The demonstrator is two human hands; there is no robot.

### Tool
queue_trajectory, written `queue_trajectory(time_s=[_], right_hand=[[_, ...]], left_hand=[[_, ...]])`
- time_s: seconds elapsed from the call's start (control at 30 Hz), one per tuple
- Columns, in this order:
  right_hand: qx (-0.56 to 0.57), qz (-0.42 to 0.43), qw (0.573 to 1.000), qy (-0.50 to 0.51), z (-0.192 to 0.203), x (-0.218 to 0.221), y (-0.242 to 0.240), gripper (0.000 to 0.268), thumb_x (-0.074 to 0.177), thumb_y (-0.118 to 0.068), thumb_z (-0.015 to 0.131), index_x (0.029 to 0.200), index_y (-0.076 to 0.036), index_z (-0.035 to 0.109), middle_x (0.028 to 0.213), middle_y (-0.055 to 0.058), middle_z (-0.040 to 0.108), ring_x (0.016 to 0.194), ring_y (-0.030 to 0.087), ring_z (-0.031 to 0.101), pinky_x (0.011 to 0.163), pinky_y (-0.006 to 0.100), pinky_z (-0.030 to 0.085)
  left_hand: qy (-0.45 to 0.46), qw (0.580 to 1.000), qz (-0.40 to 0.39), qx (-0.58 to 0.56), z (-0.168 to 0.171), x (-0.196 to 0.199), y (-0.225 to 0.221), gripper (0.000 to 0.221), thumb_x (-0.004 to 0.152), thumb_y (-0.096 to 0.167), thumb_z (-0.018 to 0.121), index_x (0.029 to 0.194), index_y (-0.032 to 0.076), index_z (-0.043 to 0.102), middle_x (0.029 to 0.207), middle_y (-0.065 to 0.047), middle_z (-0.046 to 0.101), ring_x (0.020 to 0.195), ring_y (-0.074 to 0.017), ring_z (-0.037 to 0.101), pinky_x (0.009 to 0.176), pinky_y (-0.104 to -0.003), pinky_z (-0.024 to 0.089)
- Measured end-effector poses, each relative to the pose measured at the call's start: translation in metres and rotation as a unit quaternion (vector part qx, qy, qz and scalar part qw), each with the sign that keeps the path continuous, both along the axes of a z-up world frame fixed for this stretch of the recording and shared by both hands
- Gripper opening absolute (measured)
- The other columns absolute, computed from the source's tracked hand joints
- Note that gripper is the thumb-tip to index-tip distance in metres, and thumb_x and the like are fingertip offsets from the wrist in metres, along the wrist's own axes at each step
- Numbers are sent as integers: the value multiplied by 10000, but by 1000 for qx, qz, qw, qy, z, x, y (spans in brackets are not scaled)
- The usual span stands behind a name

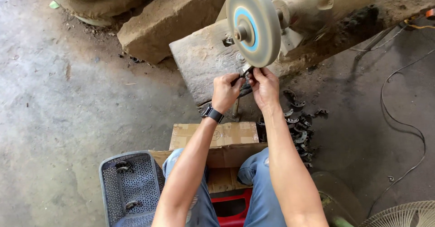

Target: Grinding the edges of motorcycle brake shoes on a bench grinder.

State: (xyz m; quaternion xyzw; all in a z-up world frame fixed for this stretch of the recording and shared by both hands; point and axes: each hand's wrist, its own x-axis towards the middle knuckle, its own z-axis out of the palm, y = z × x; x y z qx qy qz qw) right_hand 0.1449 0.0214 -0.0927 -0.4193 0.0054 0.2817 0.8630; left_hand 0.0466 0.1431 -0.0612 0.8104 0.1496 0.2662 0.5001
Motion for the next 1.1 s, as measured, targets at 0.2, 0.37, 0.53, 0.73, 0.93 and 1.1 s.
queue_trajectory(time_s=[0.2,0.37,0.53,0.73,0.93,1.1], right_hand=[[-43,16,998,-53,-6,-6,14,125,1032,-58,633,1106,3,714,942,36,684,771,127,619,643,254,499],[-55,1,997,-59,7,-7,11,143,1024,-56,628,1107,-10,736,943,30,691,759,116,614,632,248,499],[-61,-3,995,-81,-3,-9,17,129,1033,-53,634,1082,-2,742,909,35,694,734,111,613,639,244,501],[-91,12,991,-97,11,-14,18,125,1032,-56,634,1061,8,737,922,46,706,744,118,624,641,247,504],[-47,-25,998,-46,2,-5,14,155,1012,-60,640,1119,10,727,930,54,699,760,139,637,647,261,514],[-49,10,997,-59,-8,-11,31,146,1040,-81,637,1118,15,714,941,59,700,767,144,641,648,267,514]], left_hand=[[-13,1000,21,16,2,-13,9,127,847,63,779,900,-30,711,773,-215,662,646,-348,660,603,-390,498],[-37,999,18,10,1,-5,4,131,844,58,769,933,-23,715,786,-202,668,660,-340,669,611,-380,514],[-6,999,29,12,8,-14,9,110,844,54,780,916,-16,737,750,-194,665,637,-327,659,607,-377,492],[4,999,41,-9,4,-14,11,129,852,58,769,962,-7,750,769,-176,701,618,-294,683,607,-367,513],[-37,998,39,25,-4,-1,7,171,829,70,796,965,-19,743,864,-198,726,756,-334,729,691,-373,557],[-42,997,57,42,-6,-17,24,164,830,63,791,965,-15,741,893,-194,736,792,-348,730,718,-381,559]])
